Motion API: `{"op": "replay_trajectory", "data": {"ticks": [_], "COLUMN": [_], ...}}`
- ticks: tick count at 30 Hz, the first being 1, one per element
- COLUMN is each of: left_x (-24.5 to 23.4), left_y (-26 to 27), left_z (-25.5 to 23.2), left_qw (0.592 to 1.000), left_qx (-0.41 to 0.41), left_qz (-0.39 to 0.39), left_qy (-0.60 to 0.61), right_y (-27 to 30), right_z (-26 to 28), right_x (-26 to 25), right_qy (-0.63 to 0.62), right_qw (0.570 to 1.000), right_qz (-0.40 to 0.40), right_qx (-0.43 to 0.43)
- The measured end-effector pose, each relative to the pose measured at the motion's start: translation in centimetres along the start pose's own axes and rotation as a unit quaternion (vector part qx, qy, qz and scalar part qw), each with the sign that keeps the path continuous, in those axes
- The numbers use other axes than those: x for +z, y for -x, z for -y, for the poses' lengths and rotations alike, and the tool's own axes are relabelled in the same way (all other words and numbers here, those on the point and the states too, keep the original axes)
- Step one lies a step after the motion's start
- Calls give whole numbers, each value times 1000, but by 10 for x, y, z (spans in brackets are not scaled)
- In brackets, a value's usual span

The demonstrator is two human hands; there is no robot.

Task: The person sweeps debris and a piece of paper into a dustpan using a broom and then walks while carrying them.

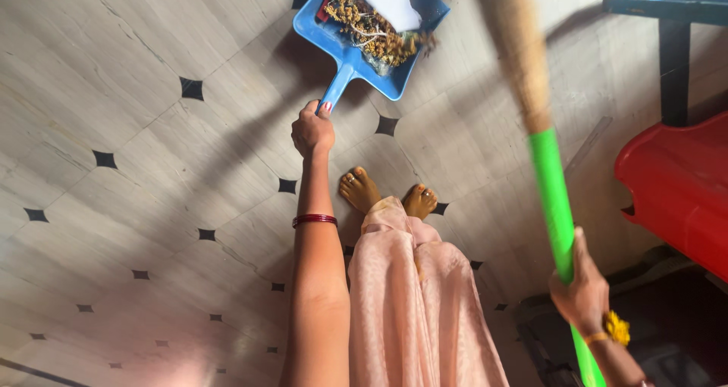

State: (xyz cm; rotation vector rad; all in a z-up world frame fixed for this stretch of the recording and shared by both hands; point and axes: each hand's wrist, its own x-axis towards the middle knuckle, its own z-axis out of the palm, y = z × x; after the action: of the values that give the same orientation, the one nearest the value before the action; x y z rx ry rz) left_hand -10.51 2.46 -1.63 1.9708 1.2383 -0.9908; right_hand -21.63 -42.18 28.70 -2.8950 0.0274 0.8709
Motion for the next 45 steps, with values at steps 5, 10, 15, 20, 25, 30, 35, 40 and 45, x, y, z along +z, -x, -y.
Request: {"op": "replay_trajectory", "data": {"ticks": [5, 10, 15, 20, 25, 30, 35, 40, 45], "left_x": [-5, -11, -16, -8, 1, 3, 8, 14, 30], "left_y": [-5, -9, -7, -7, 8, 21, 22, 28, 45], "left_z": [29, 48, 58, 71, 82, 80, 83, 88, 94], "left_qw": [1000, 1000, 1000, 1000, 1000, 998, 998, 998, 997], "left_qx": [18, -4, 8, 28, 20, -32, -28, -15, -44], "left_qz": [-5, 18, 0, -8, -5, 5, 0, -30, -9], "left_qy": [-1, 4, 5, 2, 16, 45, 51, 58, 61], "right_y": [-36, 1, 59, -29, -140, -54, 43, -84, -324], "right_z": [22, 47, 50, 42, 48, 49, 30, -20, 5], "right_x": [35, 64, 31, 5, 23, 35, -1, -7, -9], "right_qy": [22, -59, -117, -68, 25, 104, 2, -30, 52], "right_qw": [961, 948, 984, 997, 997, 973, 989, 987, 997], "right_qz": [165, 221, 134, 24, 70, 197, 140, -80, -43], "right_qx": [223, 222, 29, -40, 8, 50, 49, -139, -48]}}
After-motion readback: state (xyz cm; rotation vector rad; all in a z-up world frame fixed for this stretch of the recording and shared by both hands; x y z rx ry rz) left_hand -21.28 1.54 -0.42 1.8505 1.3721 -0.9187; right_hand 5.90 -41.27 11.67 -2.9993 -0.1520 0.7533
